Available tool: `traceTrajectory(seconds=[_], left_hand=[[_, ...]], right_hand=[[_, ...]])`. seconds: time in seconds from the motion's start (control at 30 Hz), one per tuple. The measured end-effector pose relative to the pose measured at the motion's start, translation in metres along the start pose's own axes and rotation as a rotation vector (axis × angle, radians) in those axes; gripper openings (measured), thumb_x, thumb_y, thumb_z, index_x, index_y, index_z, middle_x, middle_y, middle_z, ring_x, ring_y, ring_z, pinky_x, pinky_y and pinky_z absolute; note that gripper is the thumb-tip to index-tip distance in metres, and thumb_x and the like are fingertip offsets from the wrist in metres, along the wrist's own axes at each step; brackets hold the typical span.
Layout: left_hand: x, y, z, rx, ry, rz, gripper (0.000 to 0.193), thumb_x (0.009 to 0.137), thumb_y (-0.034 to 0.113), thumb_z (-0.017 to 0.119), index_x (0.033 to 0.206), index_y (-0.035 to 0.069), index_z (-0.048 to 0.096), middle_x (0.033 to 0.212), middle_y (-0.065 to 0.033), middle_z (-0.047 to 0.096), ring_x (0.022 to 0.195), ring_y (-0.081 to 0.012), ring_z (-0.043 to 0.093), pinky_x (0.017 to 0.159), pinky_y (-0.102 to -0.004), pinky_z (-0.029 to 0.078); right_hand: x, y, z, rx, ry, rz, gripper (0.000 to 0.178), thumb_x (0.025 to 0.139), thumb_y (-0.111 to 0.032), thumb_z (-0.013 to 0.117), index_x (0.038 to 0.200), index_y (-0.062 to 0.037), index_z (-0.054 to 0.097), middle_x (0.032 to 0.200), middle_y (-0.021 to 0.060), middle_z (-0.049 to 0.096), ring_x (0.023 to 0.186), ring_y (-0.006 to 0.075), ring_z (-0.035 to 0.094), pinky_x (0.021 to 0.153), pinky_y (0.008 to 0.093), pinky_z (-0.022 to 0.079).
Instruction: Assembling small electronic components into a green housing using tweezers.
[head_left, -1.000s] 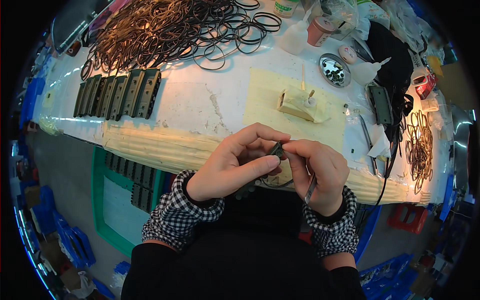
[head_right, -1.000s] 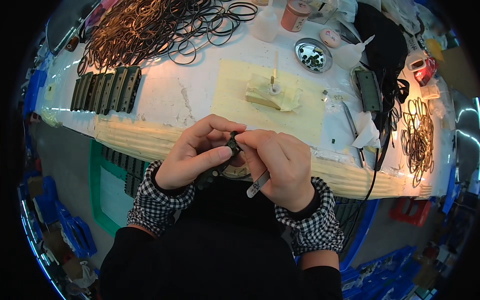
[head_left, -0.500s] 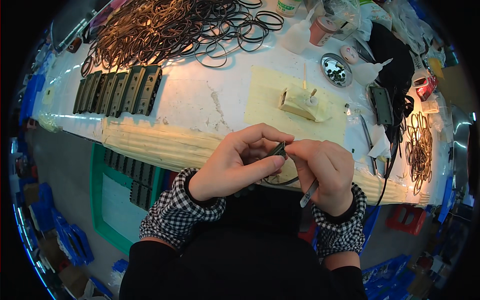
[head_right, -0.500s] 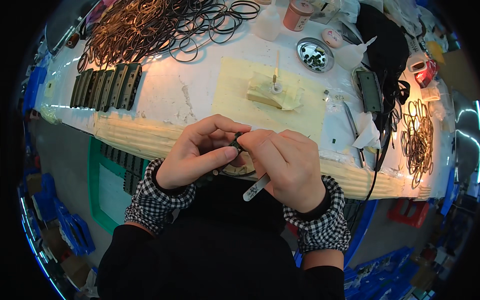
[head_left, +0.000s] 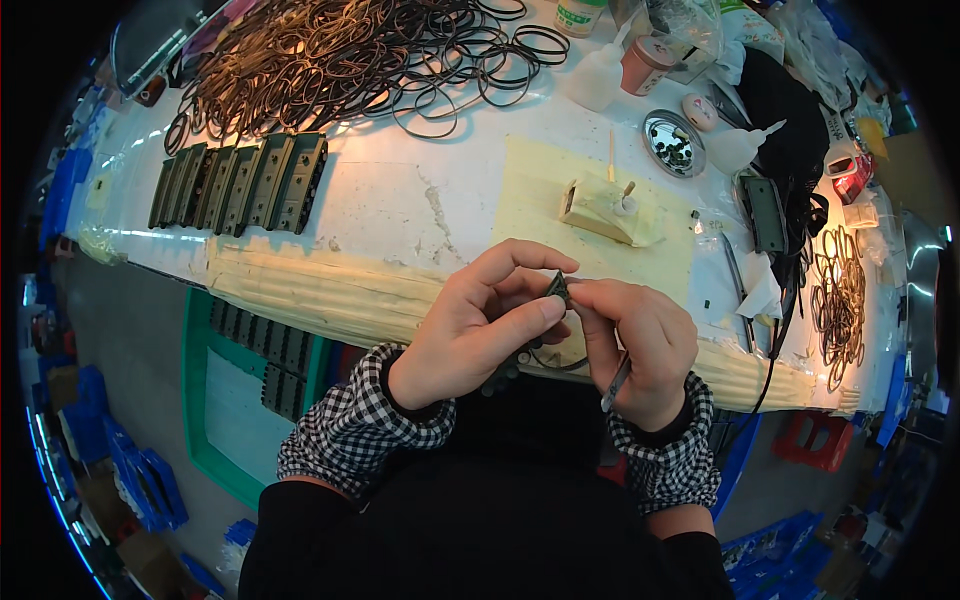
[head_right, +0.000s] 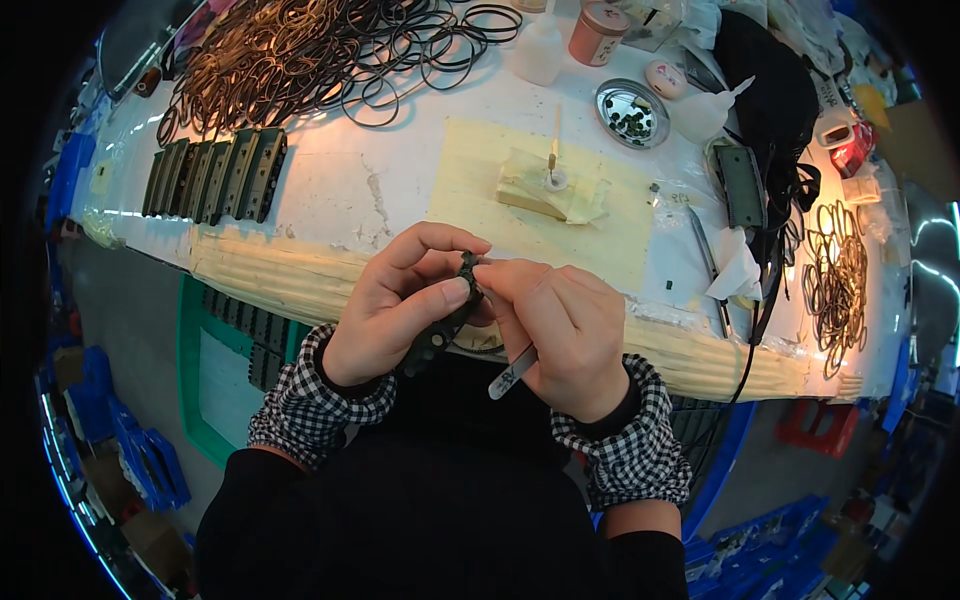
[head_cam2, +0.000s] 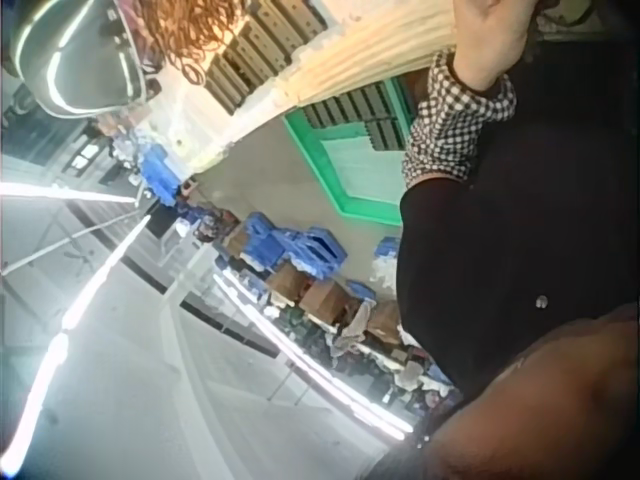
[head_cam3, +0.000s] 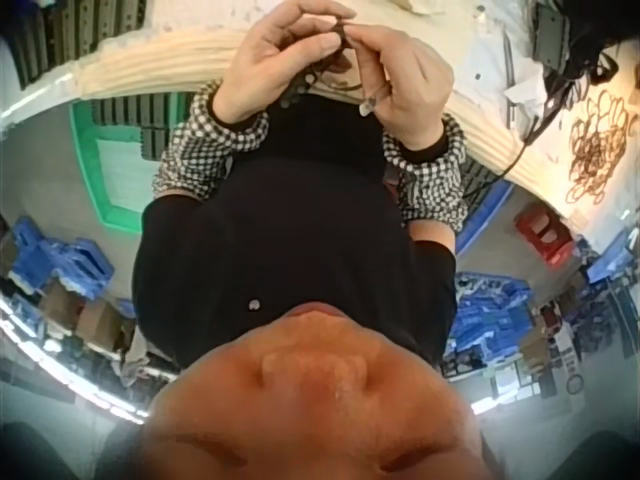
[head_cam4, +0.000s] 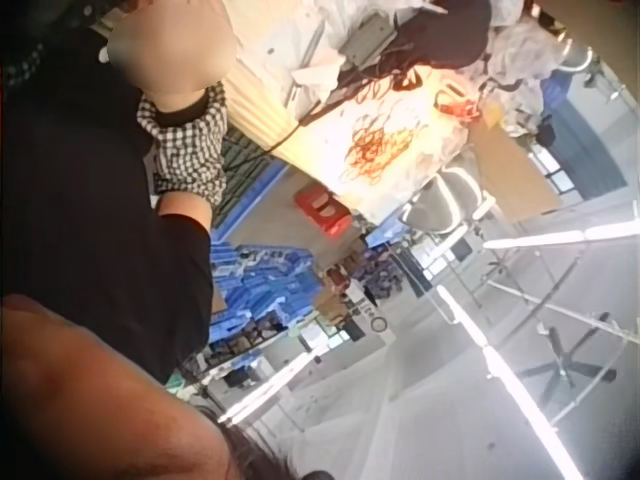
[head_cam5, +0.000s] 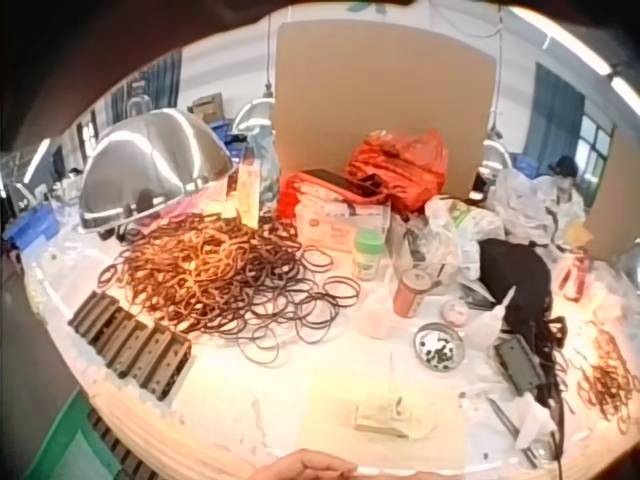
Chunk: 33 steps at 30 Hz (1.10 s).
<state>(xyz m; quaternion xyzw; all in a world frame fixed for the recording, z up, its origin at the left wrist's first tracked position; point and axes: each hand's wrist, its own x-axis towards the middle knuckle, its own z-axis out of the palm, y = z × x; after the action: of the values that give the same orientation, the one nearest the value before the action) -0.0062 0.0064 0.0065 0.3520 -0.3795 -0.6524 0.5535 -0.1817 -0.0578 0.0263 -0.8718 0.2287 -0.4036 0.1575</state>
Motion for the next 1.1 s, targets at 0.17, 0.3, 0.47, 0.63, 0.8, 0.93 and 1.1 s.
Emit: traceTrajectory(seconds=[0.17,0.3,0.47,0.63,0.8,0.93,1.1], left_hand=[[0.002,0.001,-0.002,0.009,-0.021,0.017,0.031,0.097,0.007,0.057,0.126,0.003,0.050,0.101,-0.0071,0.065,0.095,-0.0101,0.063,0.084,-0.0254,0.053],[0.002,0.001,-0.001,0.006,-0.025,0.041,0.031,0.096,0.007,0.058,0.126,0.003,0.049,0.102,-0.0074,0.065,0.097,-0.0101,0.063,0.084,-0.0246,0.053],[0.001,0.002,-0.004,0.067,-0.037,0.035,0.031,0.095,0.007,0.060,0.125,0.004,0.050,0.103,-0.0067,0.066,0.096,-0.0085,0.063,0.083,-0.0230,0.051],[0.001,0.005,-0.004,0.106,-0.067,-0.014,0.032,0.095,0.006,0.057,0.126,0.003,0.049,0.107,-0.0083,0.065,0.100,-0.0130,0.064,0.088,-0.0275,0.051],[0.000,0.007,-0.005,0.104,-0.078,-0.040,0.032,0.095,0.006,0.056,0.126,0.002,0.051,0.110,-0.0096,0.065,0.101,-0.0132,0.064,0.089,-0.0279,0.052],[0.001,0.004,-0.005,0.129,-0.083,-0.028,0.032,0.095,0.004,0.056,0.126,0.001,0.051,0.108,-0.0094,0.066,0.100,-0.0128,0.065,0.089,-0.0281,0.053],[0.001,0.009,-0.004,0.119,-0.069,-0.061,0.032,0.094,0.002,0.056,0.126,0.002,0.052,0.107,-0.0088,0.066,0.098,-0.0121,0.065,0.088,-0.0279,0.053]], right_hand=[[0.000,0.000,0.001,0.025,0.001,0.034,0.023,0.078,0.000,0.072,0.100,-0.0023,0.066,0.086,0.0075,0.069,0.064,0.0216,0.065,0.056,0.0300,0.049],[0.001,-0.005,0.000,0.105,-0.005,0.141,0.019,0.079,0.001,0.071,0.098,-0.0023,0.067,0.084,0.0089,0.069,0.065,0.0225,0.066,0.056,0.0300,0.050],[0.002,-0.014,-0.002,0.169,-0.013,0.322,0.014,0.082,0.003,0.070,0.094,-0.0013,0.067,0.083,0.0101,0.068,0.065,0.0224,0.067,0.056,0.0292,0.051],[0.004,-0.010,-0.001,0.161,-0.010,0.256,0.012,0.082,0.002,0.070,0.092,-0.0016,0.066,0.081,0.0100,0.067,0.065,0.0243,0.066,0.056,0.0302,0.051],[0.003,-0.009,0.001,0.134,0.002,0.187,0.011,0.082,0.001,0.070,0.092,-0.0020,0.065,0.080,0.0101,0.067,0.065,0.0256,0.066,0.056,0.0310,0.051],[0.003,-0.010,-0.001,0.128,-0.017,0.217,0.012,0.082,0.001,0.070,0.093,-0.0021,0.065,0.079,0.0100,0.066,0.065,0.0253,0.066,0.055,0.0313,0.050],[0.000,-0.007,0.001,0.105,-0.001,0.168,0.014,0.081,0.002,0.070,0.094,-0.0020,0.065,0.079,0.0096,0.066,0.063,0.0249,0.065,0.054,0.0316,0.050]])
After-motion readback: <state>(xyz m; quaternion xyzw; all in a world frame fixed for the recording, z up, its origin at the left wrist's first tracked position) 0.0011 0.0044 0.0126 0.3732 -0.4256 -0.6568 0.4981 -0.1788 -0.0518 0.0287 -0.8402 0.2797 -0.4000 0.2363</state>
